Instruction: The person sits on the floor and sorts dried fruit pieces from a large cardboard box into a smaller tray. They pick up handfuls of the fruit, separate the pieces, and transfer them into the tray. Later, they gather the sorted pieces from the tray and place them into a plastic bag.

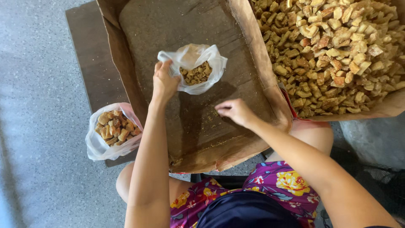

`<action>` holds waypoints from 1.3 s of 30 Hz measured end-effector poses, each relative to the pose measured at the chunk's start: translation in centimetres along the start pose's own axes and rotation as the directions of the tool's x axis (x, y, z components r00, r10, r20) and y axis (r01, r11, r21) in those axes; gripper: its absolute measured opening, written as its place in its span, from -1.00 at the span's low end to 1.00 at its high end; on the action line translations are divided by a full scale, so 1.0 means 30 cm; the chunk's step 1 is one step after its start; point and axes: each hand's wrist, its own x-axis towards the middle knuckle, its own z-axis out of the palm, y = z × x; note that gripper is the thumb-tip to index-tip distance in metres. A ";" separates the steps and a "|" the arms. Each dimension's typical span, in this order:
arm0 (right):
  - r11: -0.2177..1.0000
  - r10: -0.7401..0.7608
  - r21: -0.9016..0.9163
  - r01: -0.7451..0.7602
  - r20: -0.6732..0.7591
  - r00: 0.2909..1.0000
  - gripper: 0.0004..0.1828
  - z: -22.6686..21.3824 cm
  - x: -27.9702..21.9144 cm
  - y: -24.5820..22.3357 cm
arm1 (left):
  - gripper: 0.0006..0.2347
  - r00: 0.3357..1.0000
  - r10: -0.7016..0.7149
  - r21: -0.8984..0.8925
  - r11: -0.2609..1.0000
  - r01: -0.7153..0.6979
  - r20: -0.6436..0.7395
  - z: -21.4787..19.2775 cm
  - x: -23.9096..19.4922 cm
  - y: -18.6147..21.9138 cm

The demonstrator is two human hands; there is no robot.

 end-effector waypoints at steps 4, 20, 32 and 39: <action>0.691 0.021 0.722 -0.048 0.047 0.999 -0.66 -0.133 0.037 -0.113 | -0.31 0.951 0.308 0.148 0.941 -0.303 -0.012 0.022 -0.033 0.021; 0.625 -0.428 -0.765 0.156 -0.168 0.888 -0.79 -0.037 0.564 -0.350 | -0.29 0.925 0.379 0.120 0.918 -0.378 0.017 -0.062 -0.085 0.063; 0.655 -0.729 -0.444 0.612 -0.157 0.666 -0.68 -0.149 0.294 -0.307 | -0.19 0.942 0.334 0.052 0.941 -0.335 0.029 -0.091 -0.142 0.104; 0.727 -0.487 -0.499 0.473 0.110 0.866 -0.58 -0.048 0.109 -0.059 | -0.32 0.956 0.219 -0.004 0.975 -0.224 -0.195 -0.054 -0.336 0.024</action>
